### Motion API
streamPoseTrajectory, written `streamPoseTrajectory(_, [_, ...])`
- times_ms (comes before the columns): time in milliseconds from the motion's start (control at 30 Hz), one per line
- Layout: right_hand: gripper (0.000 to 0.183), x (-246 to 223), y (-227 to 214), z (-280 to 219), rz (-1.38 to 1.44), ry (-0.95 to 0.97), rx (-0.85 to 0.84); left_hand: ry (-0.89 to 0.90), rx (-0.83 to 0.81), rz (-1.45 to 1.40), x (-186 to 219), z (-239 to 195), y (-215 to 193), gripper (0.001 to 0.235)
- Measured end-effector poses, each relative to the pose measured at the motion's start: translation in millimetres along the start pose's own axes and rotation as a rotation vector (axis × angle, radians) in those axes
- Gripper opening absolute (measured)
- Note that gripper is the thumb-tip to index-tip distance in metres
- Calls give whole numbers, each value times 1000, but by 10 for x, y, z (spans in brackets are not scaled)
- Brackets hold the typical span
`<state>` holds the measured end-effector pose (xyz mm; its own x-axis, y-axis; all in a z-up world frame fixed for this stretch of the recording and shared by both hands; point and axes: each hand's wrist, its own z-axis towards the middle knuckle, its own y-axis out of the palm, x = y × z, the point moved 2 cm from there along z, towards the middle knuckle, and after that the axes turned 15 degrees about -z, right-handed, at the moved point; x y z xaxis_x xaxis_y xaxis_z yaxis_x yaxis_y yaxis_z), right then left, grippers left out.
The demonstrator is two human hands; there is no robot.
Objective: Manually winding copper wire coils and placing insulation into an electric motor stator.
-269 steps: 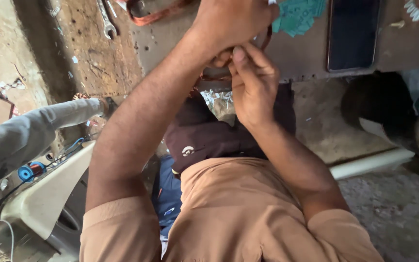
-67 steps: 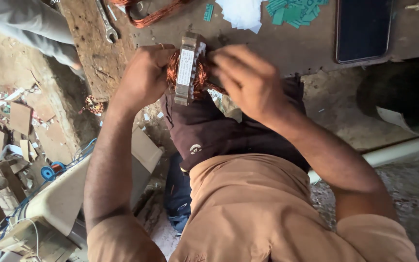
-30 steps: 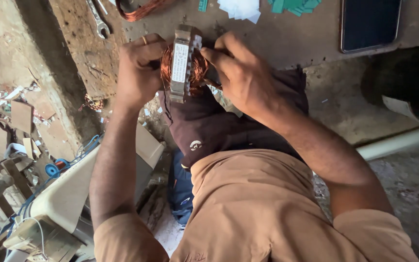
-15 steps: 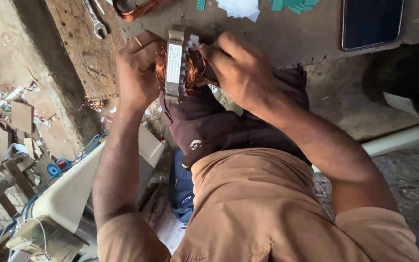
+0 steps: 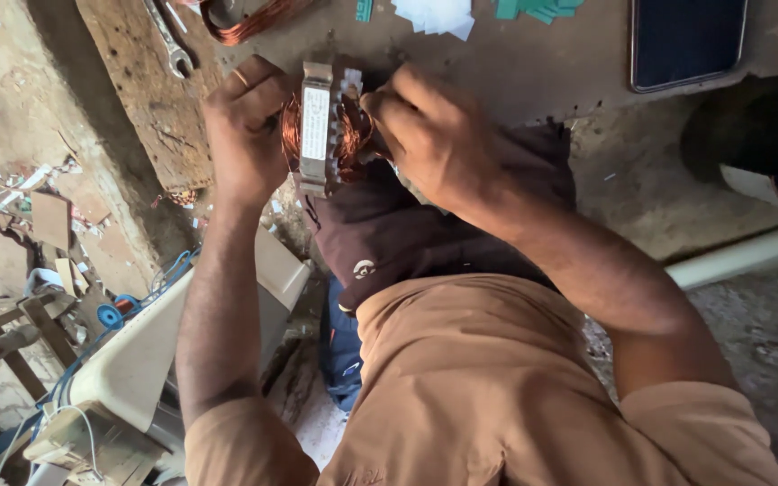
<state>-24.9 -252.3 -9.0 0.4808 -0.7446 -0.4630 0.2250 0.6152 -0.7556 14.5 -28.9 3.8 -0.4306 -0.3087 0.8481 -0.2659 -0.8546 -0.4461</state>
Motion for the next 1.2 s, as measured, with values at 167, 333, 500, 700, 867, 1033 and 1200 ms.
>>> streamPoseTrajectory(167, [5,-28,10,-27,8,38,27,-195,-32,74,11,120,-22,21])
streamPoseTrajectory(333, [6,39,79,-34,-16,27,-68,-12,-216,-48,210,390,-104,40])
streamPoseTrajectory(500, [5,111,-183,-103,23,66,-180,-97,-315,-259,-83,338,-100,40])
streamPoseTrajectory(700, [14,129,-423,-239,2,169,-104,-307,-232,-247,-180,180,-71,47])
streamPoseTrajectory(867, [12,136,-411,-229,29,195,-122,-158,36,28,-159,-131,47,27])
streamPoseTrajectory(1033, [18,-50,-543,41,-24,-25,-42,-120,75,82,-68,-226,69,10])
streamPoseTrajectory(1200, [23,-60,-276,-18,-47,-316,-141,-179,67,4,126,-102,78,8])
